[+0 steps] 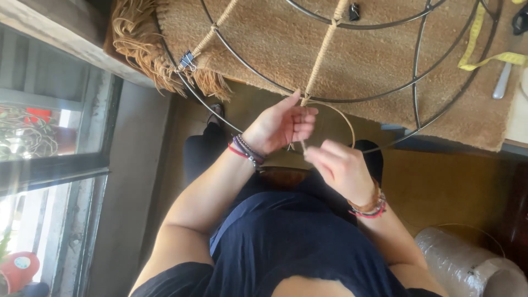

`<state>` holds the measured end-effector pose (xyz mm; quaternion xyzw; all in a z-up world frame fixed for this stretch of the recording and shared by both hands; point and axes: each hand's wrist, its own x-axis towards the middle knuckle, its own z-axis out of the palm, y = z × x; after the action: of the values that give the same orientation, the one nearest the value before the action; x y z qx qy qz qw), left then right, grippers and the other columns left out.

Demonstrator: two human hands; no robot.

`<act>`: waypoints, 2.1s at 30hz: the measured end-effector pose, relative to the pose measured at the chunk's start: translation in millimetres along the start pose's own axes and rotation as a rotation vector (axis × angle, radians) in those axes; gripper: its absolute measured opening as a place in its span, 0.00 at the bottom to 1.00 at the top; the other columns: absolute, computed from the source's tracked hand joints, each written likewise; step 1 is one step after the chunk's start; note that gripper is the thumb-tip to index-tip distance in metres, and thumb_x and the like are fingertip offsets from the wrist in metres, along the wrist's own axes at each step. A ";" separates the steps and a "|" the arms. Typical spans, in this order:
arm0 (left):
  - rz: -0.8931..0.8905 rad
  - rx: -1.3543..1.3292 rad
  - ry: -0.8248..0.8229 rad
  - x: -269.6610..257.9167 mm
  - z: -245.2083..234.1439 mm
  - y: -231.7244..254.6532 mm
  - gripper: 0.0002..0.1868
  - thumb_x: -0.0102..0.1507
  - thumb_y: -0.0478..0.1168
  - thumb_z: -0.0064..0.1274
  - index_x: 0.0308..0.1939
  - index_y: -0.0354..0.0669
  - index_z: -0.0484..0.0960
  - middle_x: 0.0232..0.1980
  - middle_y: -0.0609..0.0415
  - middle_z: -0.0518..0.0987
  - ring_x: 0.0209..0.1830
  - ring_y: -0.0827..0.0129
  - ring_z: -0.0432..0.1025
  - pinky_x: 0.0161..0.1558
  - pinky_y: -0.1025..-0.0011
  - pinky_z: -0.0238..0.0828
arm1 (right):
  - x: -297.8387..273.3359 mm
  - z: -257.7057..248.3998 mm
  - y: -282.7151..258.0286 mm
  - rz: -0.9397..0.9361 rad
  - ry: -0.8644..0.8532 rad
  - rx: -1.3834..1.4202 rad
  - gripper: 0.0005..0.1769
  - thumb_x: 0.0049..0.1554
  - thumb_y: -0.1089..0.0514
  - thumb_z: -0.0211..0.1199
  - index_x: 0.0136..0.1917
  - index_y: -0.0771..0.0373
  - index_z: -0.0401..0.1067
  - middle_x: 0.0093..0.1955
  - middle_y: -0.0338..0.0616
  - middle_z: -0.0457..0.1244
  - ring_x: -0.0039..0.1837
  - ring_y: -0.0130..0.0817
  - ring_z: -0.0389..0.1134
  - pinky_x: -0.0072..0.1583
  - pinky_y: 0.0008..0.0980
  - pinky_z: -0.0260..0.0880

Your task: Weaving rope or wicker onto a metal frame to create a decorative object, likely a lampshade.

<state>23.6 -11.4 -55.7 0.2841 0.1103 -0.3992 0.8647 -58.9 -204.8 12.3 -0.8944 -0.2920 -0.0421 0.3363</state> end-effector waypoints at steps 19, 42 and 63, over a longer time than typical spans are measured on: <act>0.186 1.385 0.030 8.6 -15.6 43.8 0.14 0.68 0.49 0.48 0.37 0.63 0.90 0.20 0.61 0.72 0.24 0.73 0.67 0.37 0.74 0.70 | 17.7 6.5 36.0 0.065 -0.209 -0.167 0.09 0.61 0.49 0.64 0.44 0.54 0.78 0.32 0.43 0.64 0.38 0.49 0.69 0.42 0.45 0.71; 0.239 1.235 0.098 -35.8 -5.8 47.9 0.15 0.72 0.45 0.43 0.49 0.51 0.87 0.23 0.59 0.75 0.27 0.71 0.67 0.39 0.74 0.69 | 39.2 1.8 -46.2 0.076 -0.604 -0.015 0.18 0.67 0.54 0.49 0.67 0.61 0.66 0.49 0.61 0.72 0.48 0.57 0.76 0.47 0.52 0.79; 0.350 1.718 0.567 63.3 -78.6 20.3 0.13 0.60 0.63 0.55 0.31 0.68 0.86 0.33 0.63 0.85 0.40 0.56 0.82 0.47 0.55 0.81 | 54.8 77.3 94.7 0.010 0.109 0.401 0.10 0.67 0.64 0.53 0.59 0.66 0.72 0.70 0.57 0.61 0.71 0.62 0.63 0.63 0.55 0.68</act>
<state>83.3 5.0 -138.0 0.9284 -0.0609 -0.1230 0.3452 29.1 -186.5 -87.0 -0.8074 -0.2713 -0.0299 0.5231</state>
